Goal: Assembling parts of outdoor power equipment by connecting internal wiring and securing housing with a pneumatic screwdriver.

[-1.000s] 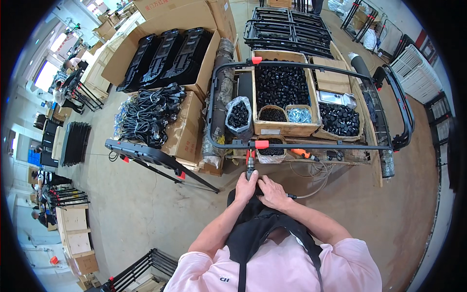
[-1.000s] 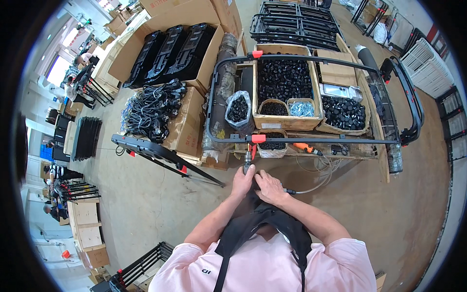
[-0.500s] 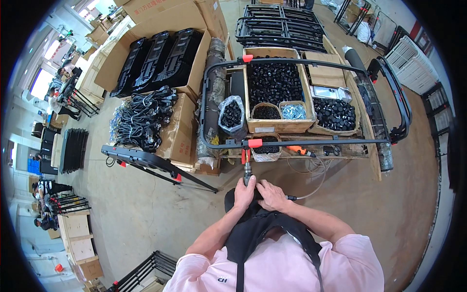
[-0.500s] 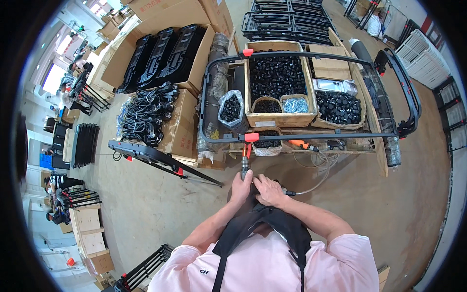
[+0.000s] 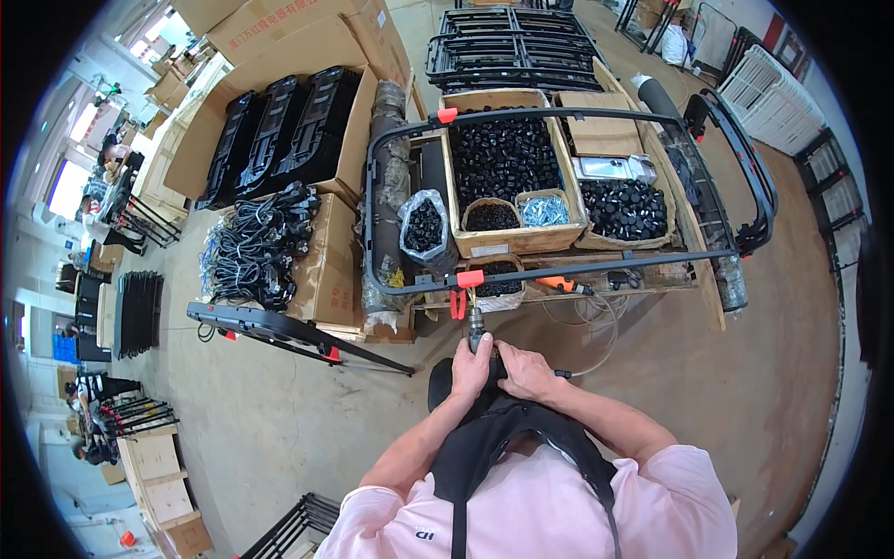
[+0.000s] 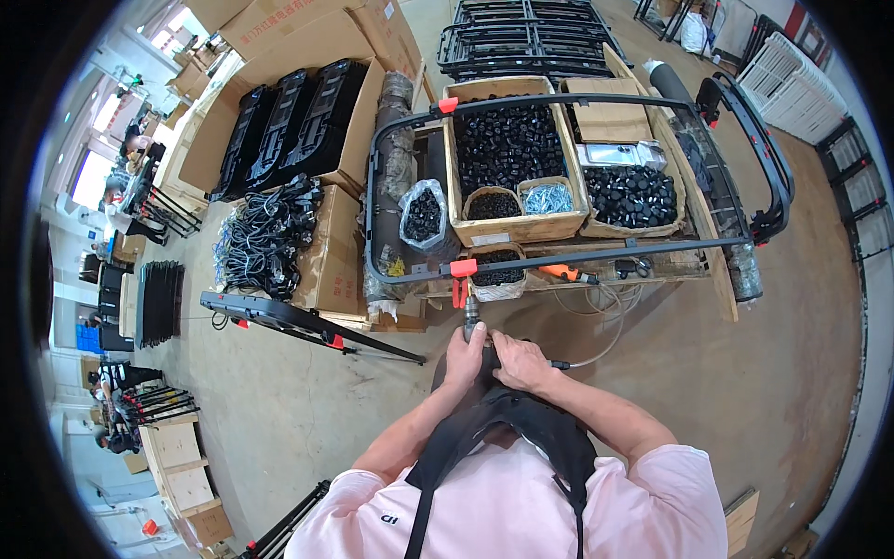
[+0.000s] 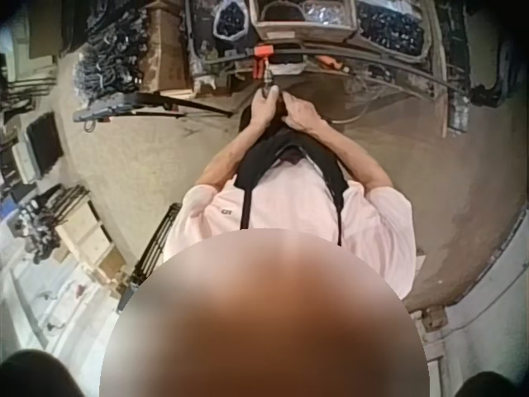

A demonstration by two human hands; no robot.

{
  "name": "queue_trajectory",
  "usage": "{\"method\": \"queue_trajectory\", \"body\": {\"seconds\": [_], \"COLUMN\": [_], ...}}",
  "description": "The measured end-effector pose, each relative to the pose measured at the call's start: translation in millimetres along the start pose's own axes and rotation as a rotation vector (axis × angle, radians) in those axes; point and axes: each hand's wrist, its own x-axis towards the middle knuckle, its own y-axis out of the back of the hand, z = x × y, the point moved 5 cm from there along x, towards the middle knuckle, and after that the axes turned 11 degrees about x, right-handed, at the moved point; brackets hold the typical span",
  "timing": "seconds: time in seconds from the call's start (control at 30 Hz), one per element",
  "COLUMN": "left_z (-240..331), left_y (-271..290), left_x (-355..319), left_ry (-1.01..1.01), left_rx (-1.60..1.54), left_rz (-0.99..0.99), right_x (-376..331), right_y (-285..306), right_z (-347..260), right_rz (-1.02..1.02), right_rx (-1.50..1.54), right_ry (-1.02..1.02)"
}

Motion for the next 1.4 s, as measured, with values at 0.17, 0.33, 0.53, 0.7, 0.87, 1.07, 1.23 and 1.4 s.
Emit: {"method": "queue_trajectory", "body": {"seconds": [0.17,0.33,0.53,0.7,0.87,1.07,1.23,1.4], "left_z": [7.2,7.2,16.4,24.1,10.8,0.3,-4.6,-5.4], "left_y": [-0.7,-0.1,2.5,4.7,1.2,-0.8,1.3,3.8], "left_x": [5.2,10.8,12.7,15.3,21.2,17.9,17.2,10.4], "left_ry": [0.016,0.003,0.022,0.028,0.041,0.030,0.036,0.032], "left_rx": [0.021,0.063,0.027,0.019,0.017,-0.027,-0.015,0.014], "left_rz": [-0.020,-0.029,-0.043,-0.055,-0.073,-0.153,-0.254,-0.341], "right_x": [3.0,7.8,12.1,14.7,16.1,10.7,8.4,1.0], "right_y": [2.2,8.4,12.9,14.9,6.6,9.7,6.4,3.3], "right_z": [5.1,0.5,-1.7,-4.5,-9.9,-18.1,-19.7,-19.0], "right_rz": [0.026,-0.021,-0.012,-0.019,0.015,0.057,0.042,0.091], "right_rx": [0.029,0.008,-0.009,0.011,-0.037,-0.011,-0.012,-0.038], "right_ry": [-0.006,-0.045,-0.066,-0.088,0.011,0.025,0.013,-0.015]}}
